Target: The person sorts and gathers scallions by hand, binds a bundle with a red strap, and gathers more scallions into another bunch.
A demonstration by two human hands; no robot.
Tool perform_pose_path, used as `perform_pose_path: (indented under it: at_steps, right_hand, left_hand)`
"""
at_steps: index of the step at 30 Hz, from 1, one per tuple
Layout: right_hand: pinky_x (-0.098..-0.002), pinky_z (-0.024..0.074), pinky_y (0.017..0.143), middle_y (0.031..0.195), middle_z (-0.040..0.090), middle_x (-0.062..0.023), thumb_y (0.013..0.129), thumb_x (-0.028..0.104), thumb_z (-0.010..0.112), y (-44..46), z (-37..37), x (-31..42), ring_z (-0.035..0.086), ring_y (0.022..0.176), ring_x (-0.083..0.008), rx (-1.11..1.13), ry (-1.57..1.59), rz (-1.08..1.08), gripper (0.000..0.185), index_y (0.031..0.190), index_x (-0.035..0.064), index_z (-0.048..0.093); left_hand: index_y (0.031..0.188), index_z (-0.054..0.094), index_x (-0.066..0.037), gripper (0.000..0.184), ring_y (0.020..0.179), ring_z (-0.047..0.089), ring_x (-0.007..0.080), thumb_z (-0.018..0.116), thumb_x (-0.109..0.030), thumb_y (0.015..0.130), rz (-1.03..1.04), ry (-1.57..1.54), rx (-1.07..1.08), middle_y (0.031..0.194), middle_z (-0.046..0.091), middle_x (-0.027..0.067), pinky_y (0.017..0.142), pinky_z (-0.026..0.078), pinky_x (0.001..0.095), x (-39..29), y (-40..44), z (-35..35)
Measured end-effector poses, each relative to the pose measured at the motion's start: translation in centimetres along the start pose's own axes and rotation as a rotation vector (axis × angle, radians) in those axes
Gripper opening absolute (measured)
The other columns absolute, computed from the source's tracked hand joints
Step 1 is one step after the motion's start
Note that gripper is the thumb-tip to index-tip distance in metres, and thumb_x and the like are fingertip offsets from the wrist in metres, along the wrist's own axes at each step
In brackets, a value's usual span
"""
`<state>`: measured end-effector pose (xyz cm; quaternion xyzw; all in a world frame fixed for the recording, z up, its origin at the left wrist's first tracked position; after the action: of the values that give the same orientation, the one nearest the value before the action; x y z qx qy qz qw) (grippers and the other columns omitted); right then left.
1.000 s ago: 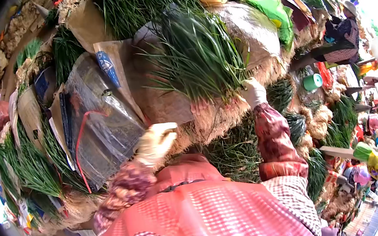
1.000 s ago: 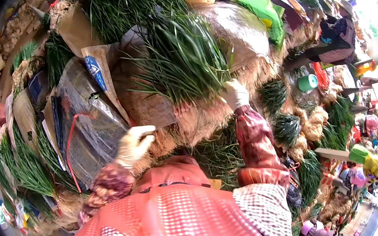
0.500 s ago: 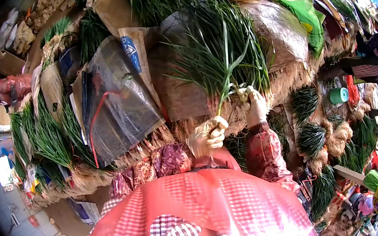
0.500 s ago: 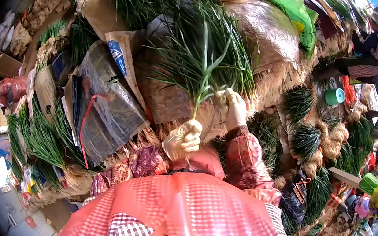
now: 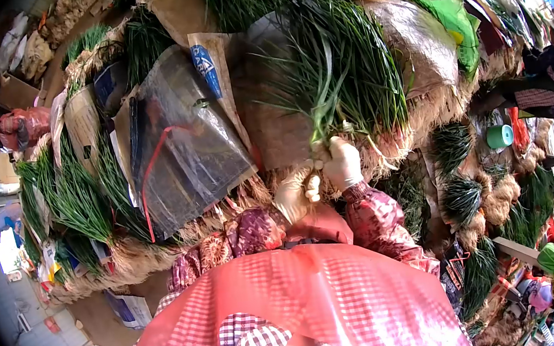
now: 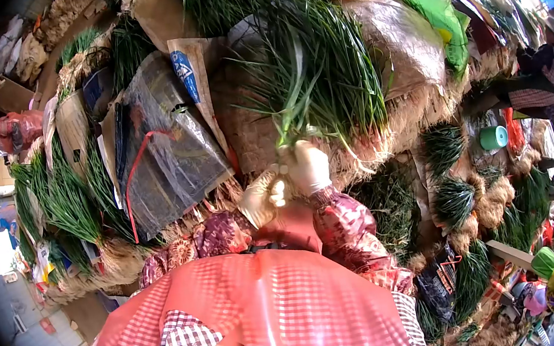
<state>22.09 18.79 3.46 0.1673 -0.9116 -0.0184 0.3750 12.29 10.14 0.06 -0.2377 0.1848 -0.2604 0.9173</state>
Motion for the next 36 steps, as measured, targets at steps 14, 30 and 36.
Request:
perform_pose_path:
  at_steps: [14,30,36]
  right_hand:
    - [-0.0268,0.0508,0.058,0.085,0.067,-0.0092,0.09,0.017,0.061,-2.4,2.9,-0.4,0.063,0.07,-0.0166,0.066,1.379,0.676,0.017,0.096,0.0014,0.064]
    - [-0.0279,0.0457,0.049,0.073,0.066,-0.0033,0.092,0.024,0.057,-2.2,1.8,-4.7,0.059,0.055,-0.0139,-0.022,0.125,0.291,0.021,0.088,0.0046,0.064]
    - [-0.0221,0.0459,0.054,0.074,0.058,-0.0015,0.092,0.035,0.056,-2.9,1.8,-3.7,0.054,0.061,-0.0103,-0.195,1.492,1.044,0.03,0.092,0.005,0.057]
  left_hand:
    - [0.109,0.054,-0.015,0.019,0.043,0.035,0.0045,0.052,-0.028,0.095,-0.015,0.12,-0.196,0.062,0.044,-0.0049,0.037,0.027,0.0197,1.1,-0.6,0.2]
    - [0.118,0.053,-0.011,0.029,0.042,0.036,0.0059,0.048,-0.031,0.097,-0.06,0.106,-0.068,0.059,0.045,-0.0033,0.039,0.032,0.0192,2.4,1.0,0.1]
    - [0.128,0.047,-0.015,0.036,0.039,0.032,0.0046,0.045,-0.034,0.097,-0.078,-0.151,0.342,0.051,0.036,-0.0052,0.038,0.032,0.0189,1.0,-0.6,4.1]
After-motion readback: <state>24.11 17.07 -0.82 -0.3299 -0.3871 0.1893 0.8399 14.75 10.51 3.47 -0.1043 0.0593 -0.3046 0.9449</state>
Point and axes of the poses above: each hand's wrist, its own y-axis towards the middle knuckle, its own z-axis out of the palm, x = y × z, the point moved 6 cm from there along y, towards the middle knuckle
